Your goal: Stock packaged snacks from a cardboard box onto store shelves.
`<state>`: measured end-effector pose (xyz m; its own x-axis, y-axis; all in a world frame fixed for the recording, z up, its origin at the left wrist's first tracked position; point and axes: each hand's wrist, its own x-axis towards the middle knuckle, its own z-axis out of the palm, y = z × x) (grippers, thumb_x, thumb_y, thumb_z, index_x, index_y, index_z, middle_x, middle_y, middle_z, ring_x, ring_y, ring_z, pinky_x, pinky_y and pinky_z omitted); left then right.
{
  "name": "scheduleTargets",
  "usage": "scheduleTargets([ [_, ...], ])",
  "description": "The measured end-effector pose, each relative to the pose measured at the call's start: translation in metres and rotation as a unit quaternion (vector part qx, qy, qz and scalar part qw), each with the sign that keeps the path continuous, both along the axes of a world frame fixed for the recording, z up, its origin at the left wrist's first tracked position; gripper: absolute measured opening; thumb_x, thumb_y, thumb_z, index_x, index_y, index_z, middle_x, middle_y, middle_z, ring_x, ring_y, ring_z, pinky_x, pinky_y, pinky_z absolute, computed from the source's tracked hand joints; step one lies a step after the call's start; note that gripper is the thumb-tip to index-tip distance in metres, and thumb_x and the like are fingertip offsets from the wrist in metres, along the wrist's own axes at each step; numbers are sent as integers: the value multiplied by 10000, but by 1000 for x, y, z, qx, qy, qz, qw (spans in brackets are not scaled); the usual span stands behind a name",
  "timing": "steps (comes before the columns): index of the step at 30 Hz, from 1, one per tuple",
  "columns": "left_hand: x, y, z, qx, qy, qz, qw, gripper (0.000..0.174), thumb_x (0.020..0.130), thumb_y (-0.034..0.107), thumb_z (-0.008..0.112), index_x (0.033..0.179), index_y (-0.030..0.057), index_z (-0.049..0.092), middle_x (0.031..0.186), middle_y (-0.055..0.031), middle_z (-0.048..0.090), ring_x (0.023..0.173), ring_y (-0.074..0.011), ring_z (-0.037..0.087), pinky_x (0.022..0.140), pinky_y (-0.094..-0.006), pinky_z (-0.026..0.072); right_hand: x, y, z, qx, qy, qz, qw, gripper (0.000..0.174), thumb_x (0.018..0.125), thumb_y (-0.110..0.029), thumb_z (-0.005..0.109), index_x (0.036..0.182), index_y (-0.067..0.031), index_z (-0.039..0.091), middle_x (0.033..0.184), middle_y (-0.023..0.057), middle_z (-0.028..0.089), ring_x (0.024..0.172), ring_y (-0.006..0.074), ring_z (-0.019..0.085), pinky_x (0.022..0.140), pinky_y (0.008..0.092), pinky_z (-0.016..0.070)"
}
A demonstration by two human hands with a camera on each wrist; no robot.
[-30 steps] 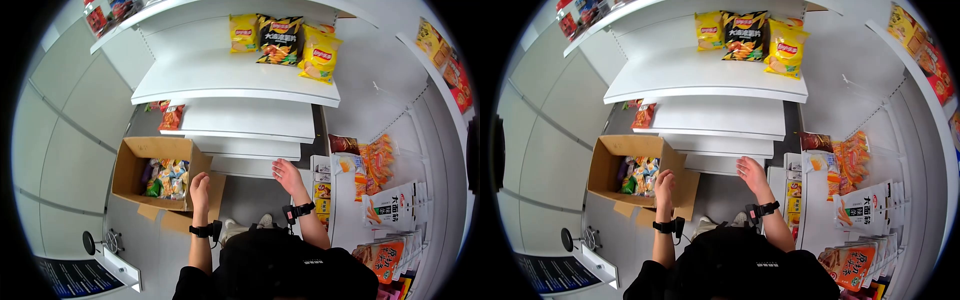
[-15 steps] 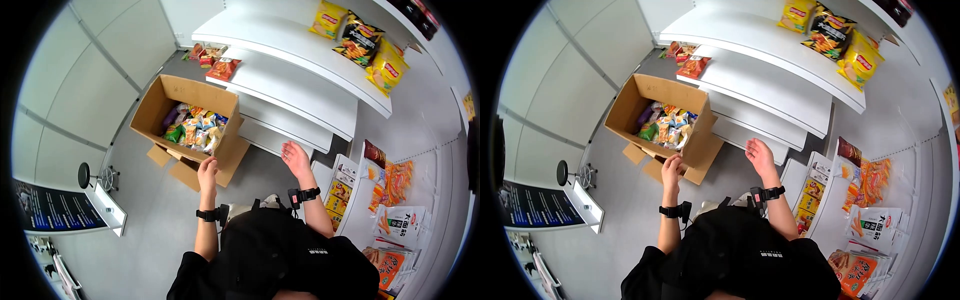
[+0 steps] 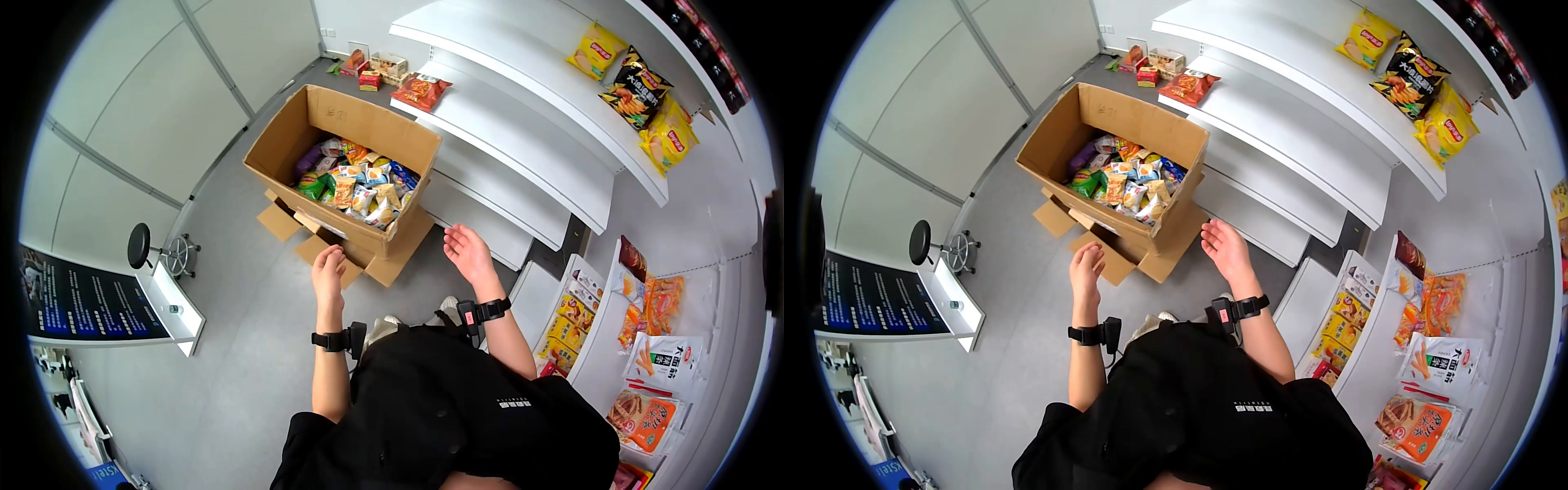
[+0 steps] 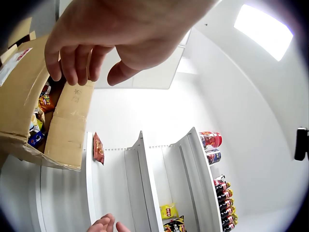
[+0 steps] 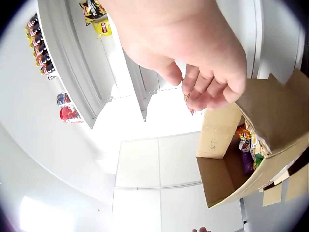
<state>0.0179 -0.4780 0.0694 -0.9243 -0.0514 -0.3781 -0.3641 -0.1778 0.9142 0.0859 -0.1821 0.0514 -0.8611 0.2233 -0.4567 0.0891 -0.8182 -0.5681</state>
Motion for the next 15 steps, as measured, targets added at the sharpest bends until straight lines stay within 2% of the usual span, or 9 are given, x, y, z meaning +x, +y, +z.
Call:
scheduleTargets([
  [7, -20, -13, 1, -14, 2, 4, 1000, 254, 883, 207, 549, 1083, 61, 605, 1047, -26, 630, 979, -134, 574, 802, -289, 447, -32, -30, -4, 4, -10, 14, 1000, 202, 885, -212, 571, 1008, -53, 562, 983, 93, 623, 895, 186, 580, 791, 326, 474],
  [15, -50, -17, -14, -19, -41, 19, 999, 240, 870, 204, 561, 1059, 63, 604, 1023, -11, 618, 941, -113, 561, 780, -281, 432, -83, -29, -30, -13, -53, 0, 999, 191, 871, -206, 575, 987, -56, 556, 981, 96, 620, 883, 183, 574, 781, 320, 473],
])
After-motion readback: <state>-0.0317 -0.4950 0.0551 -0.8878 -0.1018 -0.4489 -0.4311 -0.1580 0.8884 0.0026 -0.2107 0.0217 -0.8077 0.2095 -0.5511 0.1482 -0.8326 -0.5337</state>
